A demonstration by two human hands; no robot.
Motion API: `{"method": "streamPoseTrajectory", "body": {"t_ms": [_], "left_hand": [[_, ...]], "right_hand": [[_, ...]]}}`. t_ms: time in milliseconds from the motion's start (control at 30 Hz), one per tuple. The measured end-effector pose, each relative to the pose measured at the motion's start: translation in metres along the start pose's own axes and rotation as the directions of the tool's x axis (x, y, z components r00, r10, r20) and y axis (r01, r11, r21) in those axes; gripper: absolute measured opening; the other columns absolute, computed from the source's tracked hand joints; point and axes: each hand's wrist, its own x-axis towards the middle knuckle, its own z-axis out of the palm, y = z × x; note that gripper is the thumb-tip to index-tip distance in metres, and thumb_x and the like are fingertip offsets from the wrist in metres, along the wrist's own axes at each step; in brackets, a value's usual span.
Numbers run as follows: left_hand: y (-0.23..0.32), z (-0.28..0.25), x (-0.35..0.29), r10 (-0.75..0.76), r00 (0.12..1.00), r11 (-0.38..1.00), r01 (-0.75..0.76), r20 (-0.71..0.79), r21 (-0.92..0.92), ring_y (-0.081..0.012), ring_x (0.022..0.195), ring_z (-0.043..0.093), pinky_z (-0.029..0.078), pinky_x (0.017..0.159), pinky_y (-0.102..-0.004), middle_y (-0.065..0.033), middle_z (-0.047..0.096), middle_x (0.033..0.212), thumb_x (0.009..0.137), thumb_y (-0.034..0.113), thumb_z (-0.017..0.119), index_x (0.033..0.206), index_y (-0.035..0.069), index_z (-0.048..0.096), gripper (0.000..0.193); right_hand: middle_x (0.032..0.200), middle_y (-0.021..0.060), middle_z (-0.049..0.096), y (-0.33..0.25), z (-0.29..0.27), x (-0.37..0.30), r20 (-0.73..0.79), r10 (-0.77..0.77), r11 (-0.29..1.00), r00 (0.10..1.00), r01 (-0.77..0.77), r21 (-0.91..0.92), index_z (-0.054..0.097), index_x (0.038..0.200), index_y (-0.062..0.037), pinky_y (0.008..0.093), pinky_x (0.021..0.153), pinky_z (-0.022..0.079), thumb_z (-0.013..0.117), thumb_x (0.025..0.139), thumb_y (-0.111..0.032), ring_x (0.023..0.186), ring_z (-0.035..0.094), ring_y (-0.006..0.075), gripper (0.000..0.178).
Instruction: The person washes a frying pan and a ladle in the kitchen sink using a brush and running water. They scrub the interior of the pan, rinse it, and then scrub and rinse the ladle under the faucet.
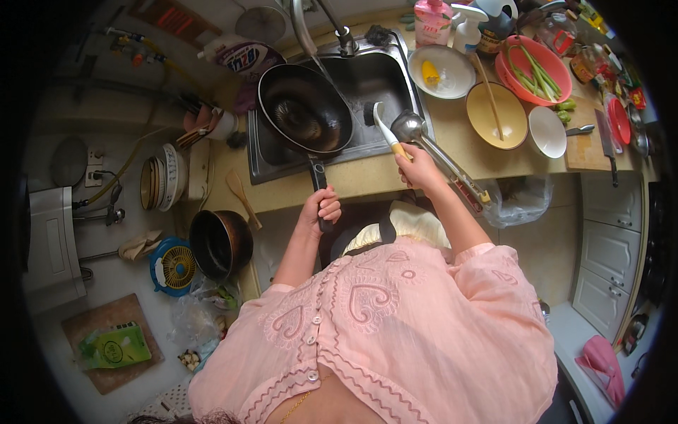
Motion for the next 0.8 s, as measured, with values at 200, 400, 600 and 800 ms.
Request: {"method": "streamPoseTrajectory", "body": {"t_ms": [200, 400, 600, 800], "left_hand": [[-0.005, -0.005, 0.009, -0.094, 0.986, 0.984, 0.113, 0.141, -0.140, -0.0054, 0.040, 0.036, 0.032, 0.036, -0.0195, 0.0024, 0.039, 0.054, 0.087, 0.004, 0.043, 0.084, 0.007, 0.048, 0.006], [-0.008, -0.009, 0.022, 0.093, 0.961, 0.963, -0.022, -0.259, 0.267, -0.0065, 0.048, 0.043, 0.037, 0.039, -0.0195, -0.0003, 0.047, 0.063, 0.087, 0.013, 0.054, 0.087, 0.008, 0.045, 0.011], [-0.005, -0.018, 0.024, 0.129, 0.955, 0.918, -0.013, -0.268, 0.397, -0.0053, 0.046, 0.041, 0.036, 0.038, -0.0187, 0.0003, 0.046, 0.063, 0.087, 0.022, 0.058, 0.083, 0.008, 0.045, 0.019], [-0.006, -0.028, 0.017, 0.120, 0.961, 0.902, 0.000, -0.251, 0.431, -0.0036, 0.044, 0.037, 0.031, 0.038, -0.0183, 0.0032, 0.041, 0.061, 0.088, 0.030, 0.055, 0.088, 0.007, 0.046, 0.024]], "right_hand": [[0.062, 0.0020, 0.050, -0.002, 0.004, 0.009, -0.018, -0.016, 1.000, 1.000, 0.016, -0.001, 0.040, 0.130, -0.0069, 0.0230, 0.039, 0.038, 0.052, 0.086, -0.019, 0.046, 0.046, 0.0085, 0.047], [0.062, 0.0019, 0.050, -0.009, 0.000, 0.018, -0.013, -0.039, 0.999, 0.999, 0.039, -0.006, 0.040, 0.130, -0.0074, 0.0232, 0.037, 0.037, 0.053, 0.086, -0.019, 0.045, 0.046, 0.0081, 0.047], [0.063, 0.0021, 0.051, -0.013, -0.007, 0.026, -0.004, -0.052, 0.998, 0.999, 0.052, -0.040, 0.039, 0.131, -0.0075, 0.0229, 0.037, 0.036, 0.053, 0.087, -0.018, 0.044, 0.044, 0.0074, 0.047], [0.087, 0.0162, 0.060, -0.019, -0.016, 0.060, 0.067, -0.307, 0.821, 0.949, 0.299, -0.487, 0.031, 0.133, -0.0050, 0.0346, 0.054, 0.048, 0.055, 0.079, -0.014, 0.066, 0.061, 0.0229, 0.060]]}}
